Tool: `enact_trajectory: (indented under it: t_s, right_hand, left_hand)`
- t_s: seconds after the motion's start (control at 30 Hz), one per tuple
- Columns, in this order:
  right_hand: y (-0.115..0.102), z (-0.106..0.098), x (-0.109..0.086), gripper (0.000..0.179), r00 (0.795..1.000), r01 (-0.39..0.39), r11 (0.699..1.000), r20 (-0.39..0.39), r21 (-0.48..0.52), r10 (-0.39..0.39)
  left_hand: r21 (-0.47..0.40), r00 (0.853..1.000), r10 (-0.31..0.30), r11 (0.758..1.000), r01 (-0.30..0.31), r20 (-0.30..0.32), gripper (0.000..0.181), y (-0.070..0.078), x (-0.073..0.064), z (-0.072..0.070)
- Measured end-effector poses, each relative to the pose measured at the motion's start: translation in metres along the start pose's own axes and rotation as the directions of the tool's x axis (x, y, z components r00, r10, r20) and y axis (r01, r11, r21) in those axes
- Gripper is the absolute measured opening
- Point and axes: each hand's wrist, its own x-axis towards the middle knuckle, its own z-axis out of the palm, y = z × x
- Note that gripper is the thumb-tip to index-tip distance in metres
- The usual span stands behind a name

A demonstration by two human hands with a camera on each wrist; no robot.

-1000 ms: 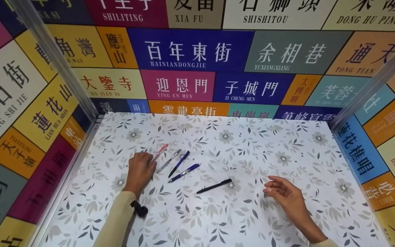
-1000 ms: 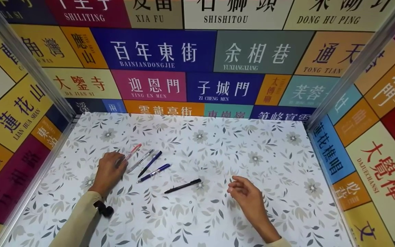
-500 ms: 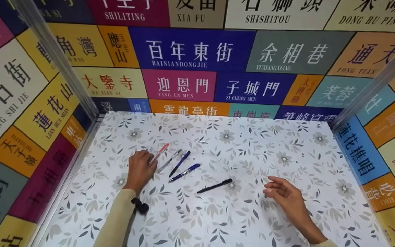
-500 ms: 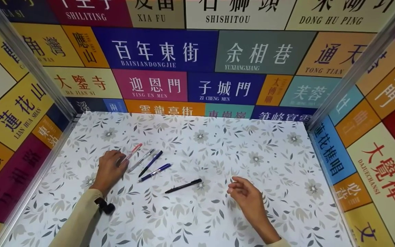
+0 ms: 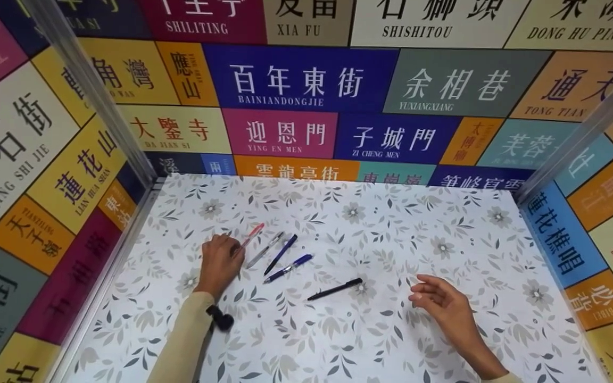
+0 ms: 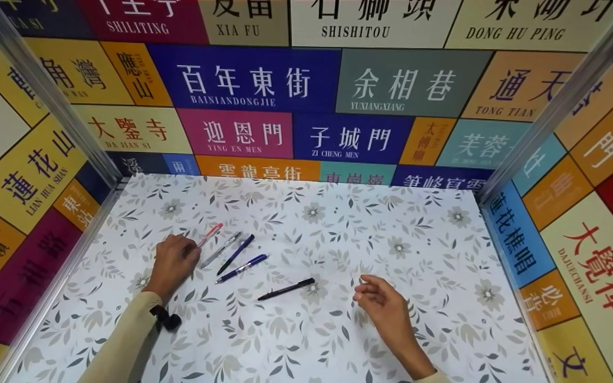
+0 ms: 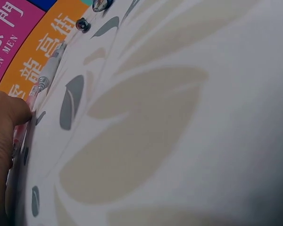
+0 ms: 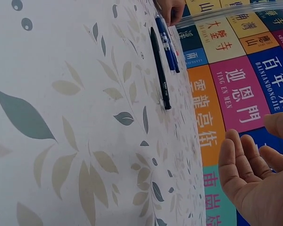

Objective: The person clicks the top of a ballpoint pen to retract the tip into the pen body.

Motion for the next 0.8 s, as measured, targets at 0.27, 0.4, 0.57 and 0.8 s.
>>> enact_trajectory:
  t_s: [0.27, 0.4, 0.57, 0.8]
  right_hand:
    - [-0.001, -0.001, 0.0, 0.041, 1.0, -0.005, 1.0, 0.006, 0.016, 0.005]
    - [-0.002, -0.001, -0.001, 0.042, 1.0, -0.015, 0.999, 0.008, 0.033, 0.015]
    - [-0.002, -0.001, -0.001, 0.042, 1.0, -0.027, 0.999, 0.008, 0.021, 0.027]
    - [-0.004, -0.001, -0.001, 0.041, 0.999, -0.035, 0.999, 0.0, 0.002, 0.035]
  left_hand:
    - [-0.134, 0.987, -0.154, 0.98, 0.149, -0.033, 0.004, 0.008, -0.001, 0.001]
    - [-0.238, 0.966, -0.259, 0.939, 0.248, -0.015, 0.006, 0.015, -0.003, -0.002]
    - [-0.38, 0.94, -0.342, 0.868, 0.319, 0.006, 0.008, 0.026, -0.008, -0.006]
    - [-0.551, 0.894, -0.448, 0.744, 0.379, 0.01, 0.008, 0.05, -0.014, -0.011]
